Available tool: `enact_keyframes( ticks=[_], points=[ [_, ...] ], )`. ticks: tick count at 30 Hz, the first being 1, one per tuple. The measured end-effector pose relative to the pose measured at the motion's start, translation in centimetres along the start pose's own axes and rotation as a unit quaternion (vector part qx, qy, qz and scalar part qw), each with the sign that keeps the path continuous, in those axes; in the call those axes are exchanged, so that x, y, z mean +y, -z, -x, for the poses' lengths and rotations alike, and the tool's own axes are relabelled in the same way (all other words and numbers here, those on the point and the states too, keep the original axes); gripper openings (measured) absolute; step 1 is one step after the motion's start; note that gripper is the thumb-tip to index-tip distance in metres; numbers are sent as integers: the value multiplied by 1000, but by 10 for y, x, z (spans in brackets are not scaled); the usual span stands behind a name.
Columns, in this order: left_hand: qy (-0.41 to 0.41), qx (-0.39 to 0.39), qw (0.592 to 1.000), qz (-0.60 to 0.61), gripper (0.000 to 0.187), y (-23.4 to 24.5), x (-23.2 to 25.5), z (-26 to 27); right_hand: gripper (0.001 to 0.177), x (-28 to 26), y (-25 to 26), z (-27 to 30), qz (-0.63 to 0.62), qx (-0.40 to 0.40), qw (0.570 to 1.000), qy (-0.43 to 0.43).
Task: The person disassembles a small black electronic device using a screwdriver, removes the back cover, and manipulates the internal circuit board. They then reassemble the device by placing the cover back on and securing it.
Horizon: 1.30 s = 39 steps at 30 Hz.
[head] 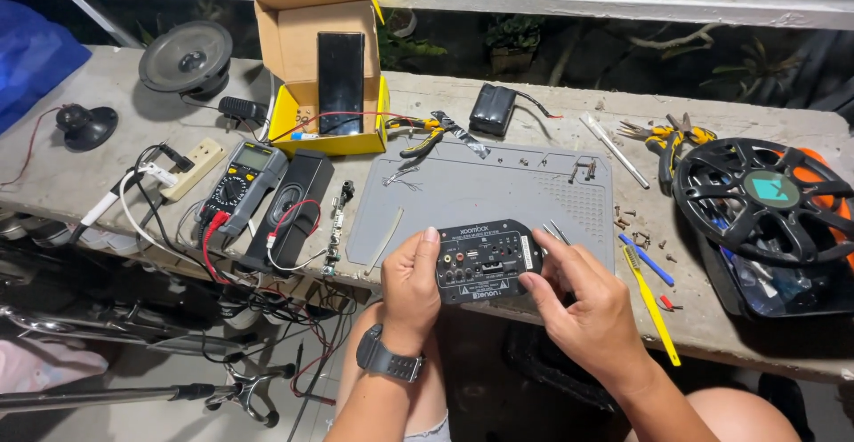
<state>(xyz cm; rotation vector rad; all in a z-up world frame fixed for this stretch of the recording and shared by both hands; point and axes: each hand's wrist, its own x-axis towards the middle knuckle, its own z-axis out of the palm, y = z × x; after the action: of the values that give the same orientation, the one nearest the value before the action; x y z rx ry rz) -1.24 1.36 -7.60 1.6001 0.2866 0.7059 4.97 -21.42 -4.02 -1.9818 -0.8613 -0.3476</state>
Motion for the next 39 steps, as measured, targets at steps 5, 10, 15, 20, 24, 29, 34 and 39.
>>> enact_keyframes(
  ticks=[5,10,15,20,24,29,34,39],
  points=[
    [-19,1,1000,-9,53,1,-1,1,50,-3,5,-1,0,-9,1000,2],
    [-28,7,999,-32,53,1,0,2,40,3,27,1,63,-51,996,-24],
    [-7,19,1000,-5,54,1,-4,3,21,8,48,7,179,-139,974,-20],
    [37,6,999,23,68,1,11,3,27,17,39,17,226,-169,958,-57],
    [68,35,997,1,78,1,10,4,13,19,30,17,225,-164,959,-57],
    [55,39,998,1,84,0,11,4,17,23,23,17,243,-152,956,-55],
    [78,53,995,-6,80,0,6,5,15,32,19,16,254,-131,958,-35],
    [55,46,997,5,81,-1,1,5,21,40,24,9,301,-109,946,-52]
  ],
)
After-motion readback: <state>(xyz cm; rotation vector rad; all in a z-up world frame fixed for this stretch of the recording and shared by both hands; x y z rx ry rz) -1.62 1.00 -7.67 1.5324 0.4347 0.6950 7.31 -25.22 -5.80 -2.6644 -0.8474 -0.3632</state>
